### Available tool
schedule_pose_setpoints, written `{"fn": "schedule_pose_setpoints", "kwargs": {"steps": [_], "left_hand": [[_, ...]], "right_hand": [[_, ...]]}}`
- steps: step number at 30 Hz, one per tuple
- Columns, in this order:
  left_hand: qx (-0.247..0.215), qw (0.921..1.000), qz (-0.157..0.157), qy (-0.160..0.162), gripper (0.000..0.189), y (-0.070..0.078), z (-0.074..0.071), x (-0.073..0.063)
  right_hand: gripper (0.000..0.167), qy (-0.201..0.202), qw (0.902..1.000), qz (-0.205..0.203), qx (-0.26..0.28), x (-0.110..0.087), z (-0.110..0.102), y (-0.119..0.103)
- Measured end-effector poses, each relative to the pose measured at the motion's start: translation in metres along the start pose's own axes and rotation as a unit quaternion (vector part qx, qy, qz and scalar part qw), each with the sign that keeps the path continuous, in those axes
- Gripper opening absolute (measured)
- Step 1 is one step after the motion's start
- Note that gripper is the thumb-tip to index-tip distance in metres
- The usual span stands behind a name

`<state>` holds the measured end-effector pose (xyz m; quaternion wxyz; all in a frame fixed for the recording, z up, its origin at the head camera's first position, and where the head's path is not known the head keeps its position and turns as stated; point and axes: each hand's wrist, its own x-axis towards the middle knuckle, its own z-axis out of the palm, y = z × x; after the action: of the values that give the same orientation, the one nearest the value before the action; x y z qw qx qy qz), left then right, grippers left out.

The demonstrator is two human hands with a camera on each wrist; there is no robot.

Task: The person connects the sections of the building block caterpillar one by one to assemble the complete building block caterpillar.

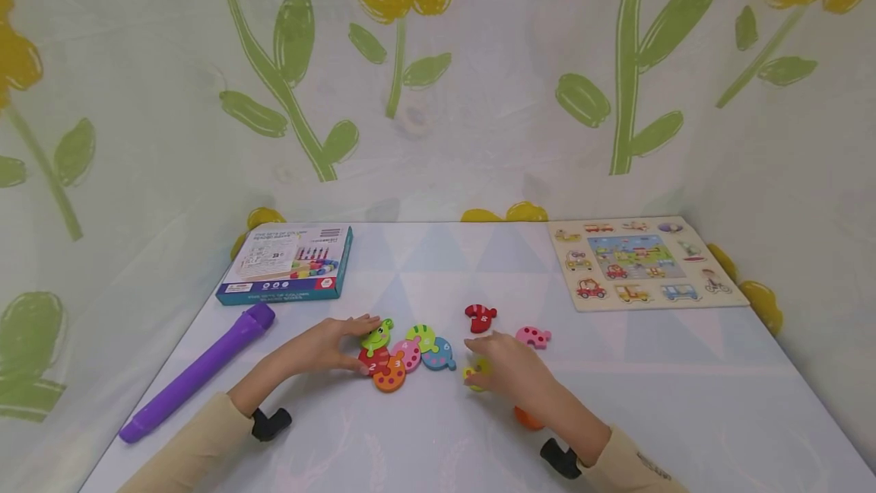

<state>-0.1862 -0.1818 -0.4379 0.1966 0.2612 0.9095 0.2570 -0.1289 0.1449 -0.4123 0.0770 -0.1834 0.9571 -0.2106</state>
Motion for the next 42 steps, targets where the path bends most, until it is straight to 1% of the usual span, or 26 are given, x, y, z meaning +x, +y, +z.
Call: {"fn": "schedule_pose_setpoints", "kwargs": {"steps": [5, 11, 18, 25, 32, 38, 42], "left_hand": [[0.001, 1.0, 0.004, 0.001, 0.075, -0.001, 0.0, -0.001], [-0.006, 1.0, 0.002, 0.002, 0.075, -0.001, 0.001, 0.0], [-0.004, 1.0, 0.0, 0.002, 0.075, -0.001, 0.001, -0.001], [-0.001, 1.0, 0.0, 0.001, 0.076, 0.001, -0.001, -0.001], [0.002, 1.0, 0.0, -0.002, 0.075, 0.001, -0.001, -0.001], [0.001, 1.0, 0.001, -0.001, 0.074, 0.002, -0.001, -0.001], [0.002, 1.0, 0.001, -0.001, 0.074, 0.001, -0.001, -0.001]], "right_hand": [[0.053, -0.003, 0.9999, 0.013, -0.01, -0.007, -0.002, 0.003], [0.052, -0.006, 0.9989, 0.036, -0.03, -0.014, 0.001, 0.008], [0.05, -0.012, 0.9982, 0.037, -0.045, -0.017, 0.004, 0.015], [0.052, -0.022, 0.9985, 0.038, -0.032, -0.011, 0.009, 0.016], [0.058, -0.023, 0.9983, 0.024, -0.049, -0.004, 0.011, 0.014], [0.059, -0.025, 0.9984, 0.021, -0.046, 0.0, 0.014, 0.014], [0.059, -0.029, 0.9982, 0.023, -0.048, -0.001, 0.012, 0.013]]}}
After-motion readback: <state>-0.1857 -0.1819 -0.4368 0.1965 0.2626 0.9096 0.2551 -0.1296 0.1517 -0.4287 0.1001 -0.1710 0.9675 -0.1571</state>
